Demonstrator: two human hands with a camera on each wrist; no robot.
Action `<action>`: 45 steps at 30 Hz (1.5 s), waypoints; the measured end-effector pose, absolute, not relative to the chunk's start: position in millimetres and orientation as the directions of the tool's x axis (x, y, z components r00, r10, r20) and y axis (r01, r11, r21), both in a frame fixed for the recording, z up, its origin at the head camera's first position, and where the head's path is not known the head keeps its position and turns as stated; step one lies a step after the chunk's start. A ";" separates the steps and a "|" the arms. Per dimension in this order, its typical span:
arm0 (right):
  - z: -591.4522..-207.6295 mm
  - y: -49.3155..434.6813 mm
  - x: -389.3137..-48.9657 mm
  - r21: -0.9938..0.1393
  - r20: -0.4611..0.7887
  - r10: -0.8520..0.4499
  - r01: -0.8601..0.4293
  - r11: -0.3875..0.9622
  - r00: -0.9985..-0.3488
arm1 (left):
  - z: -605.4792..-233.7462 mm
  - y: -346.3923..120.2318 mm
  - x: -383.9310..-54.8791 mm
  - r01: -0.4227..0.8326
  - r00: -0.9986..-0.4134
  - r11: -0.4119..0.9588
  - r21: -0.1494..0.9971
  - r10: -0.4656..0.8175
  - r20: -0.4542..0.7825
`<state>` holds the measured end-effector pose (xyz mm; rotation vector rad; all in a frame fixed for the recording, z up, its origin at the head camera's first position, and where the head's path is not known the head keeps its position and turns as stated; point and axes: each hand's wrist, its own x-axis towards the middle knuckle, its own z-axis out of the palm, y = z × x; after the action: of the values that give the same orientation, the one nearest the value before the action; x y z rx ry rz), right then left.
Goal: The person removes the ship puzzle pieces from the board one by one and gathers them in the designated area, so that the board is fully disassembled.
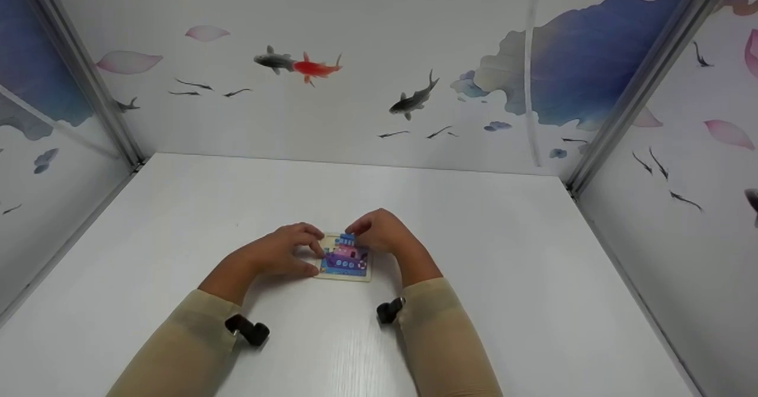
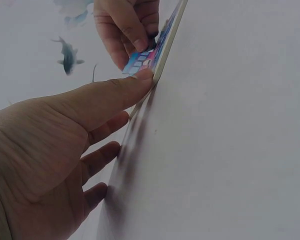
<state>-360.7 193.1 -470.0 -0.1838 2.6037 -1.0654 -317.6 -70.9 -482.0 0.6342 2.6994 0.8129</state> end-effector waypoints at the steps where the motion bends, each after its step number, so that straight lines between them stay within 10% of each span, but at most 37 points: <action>1: -470.0 194.1 -361.4 -0.704 -0.246 -0.228 0.013 0.710 -0.942 | -482.2 -70.8 -317.7 0.335 -0.874 0.751 0.570 0.474 -0.111; 45: -473.9 350.9 -370.4 -0.865 -0.311 0.043 0.301 0.401 -0.950 | -484.3 -69.1 -318.0 0.327 -0.880 0.756 0.567 0.463 -0.110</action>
<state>-370.4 350.9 -473.9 0.3038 2.4205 -1.5696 -318.0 -69.1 -484.3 0.6200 2.7105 0.8092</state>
